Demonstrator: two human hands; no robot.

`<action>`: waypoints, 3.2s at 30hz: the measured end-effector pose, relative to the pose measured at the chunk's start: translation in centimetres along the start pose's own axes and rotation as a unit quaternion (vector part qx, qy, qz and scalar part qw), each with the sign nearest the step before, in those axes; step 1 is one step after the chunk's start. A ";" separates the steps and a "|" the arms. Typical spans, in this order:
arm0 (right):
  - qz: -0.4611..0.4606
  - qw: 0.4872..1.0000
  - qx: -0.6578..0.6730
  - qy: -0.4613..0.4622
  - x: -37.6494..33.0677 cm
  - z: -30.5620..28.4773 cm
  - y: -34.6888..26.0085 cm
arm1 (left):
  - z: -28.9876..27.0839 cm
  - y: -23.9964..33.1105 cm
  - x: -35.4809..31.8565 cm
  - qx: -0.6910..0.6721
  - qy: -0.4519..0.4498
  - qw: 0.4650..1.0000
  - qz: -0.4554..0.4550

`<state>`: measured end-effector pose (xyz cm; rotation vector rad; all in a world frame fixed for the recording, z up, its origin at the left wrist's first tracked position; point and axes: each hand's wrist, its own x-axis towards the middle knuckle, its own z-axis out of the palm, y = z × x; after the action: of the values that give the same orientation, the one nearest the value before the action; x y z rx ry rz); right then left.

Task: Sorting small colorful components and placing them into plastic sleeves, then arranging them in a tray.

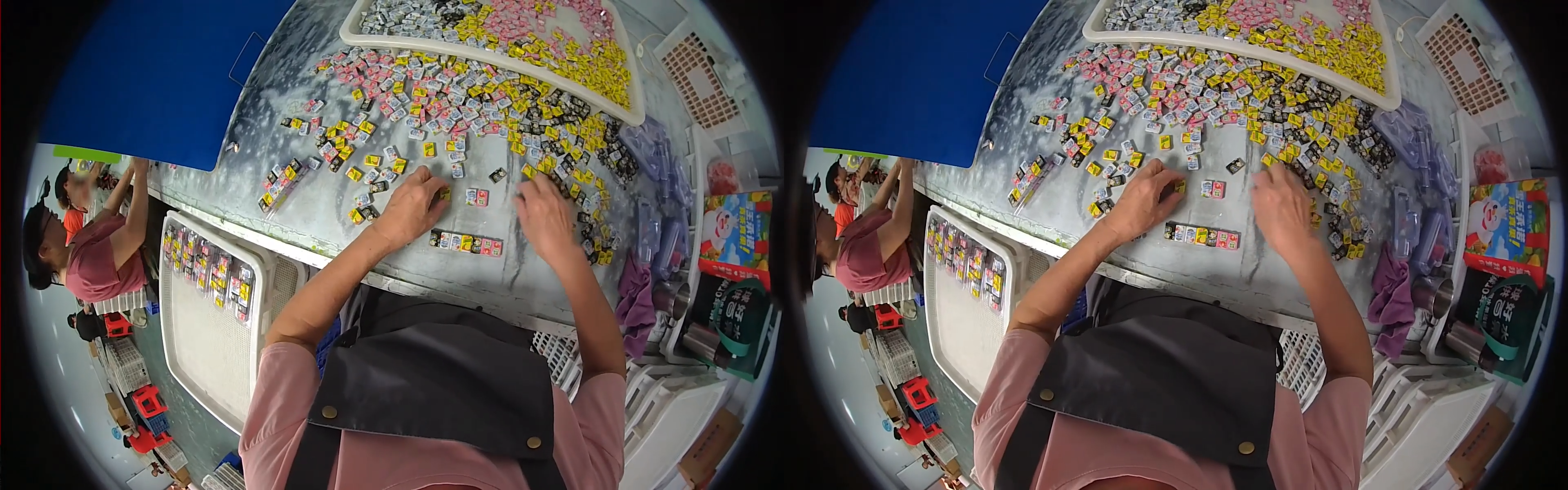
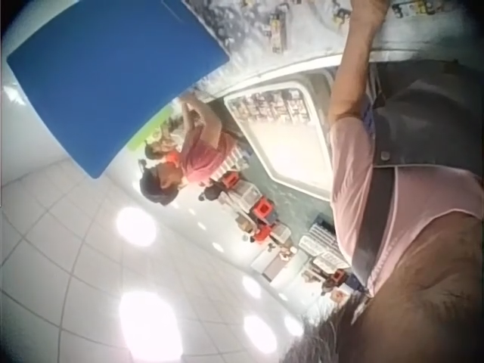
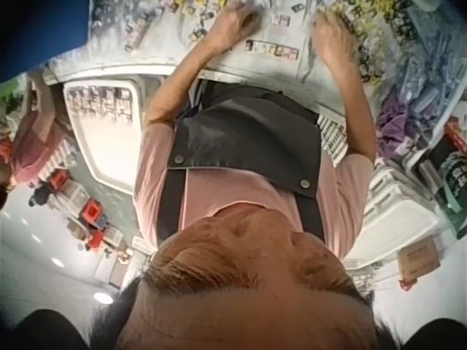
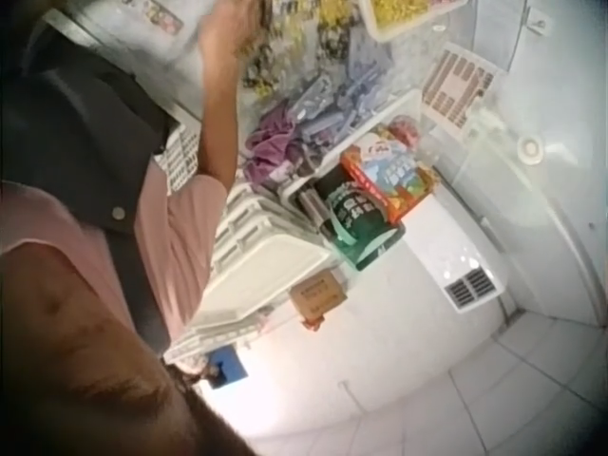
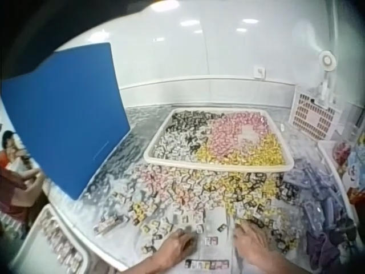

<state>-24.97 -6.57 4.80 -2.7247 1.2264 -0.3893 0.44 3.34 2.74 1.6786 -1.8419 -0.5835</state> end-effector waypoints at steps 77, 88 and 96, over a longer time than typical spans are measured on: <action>0.279 0.832 0.473 -0.082 -8.0 1.7 -2.8 | 2.4 2.2 -7.8 -0.081 0.122 0.979 -0.144; 0.299 0.819 0.478 -0.108 -7.8 1.8 -1.8 | 3.0 1.5 -7.2 -0.226 0.124 0.943 -0.211; 0.139 0.831 0.515 -0.158 5.7 1.9 -10.7 | -7.1 -3.4 -11.1 -0.275 0.256 0.885 -0.274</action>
<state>-13.16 -3.75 6.36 -1.5783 0.8963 -0.3824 8.24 14.38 4.41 1.7133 -0.7218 -0.7137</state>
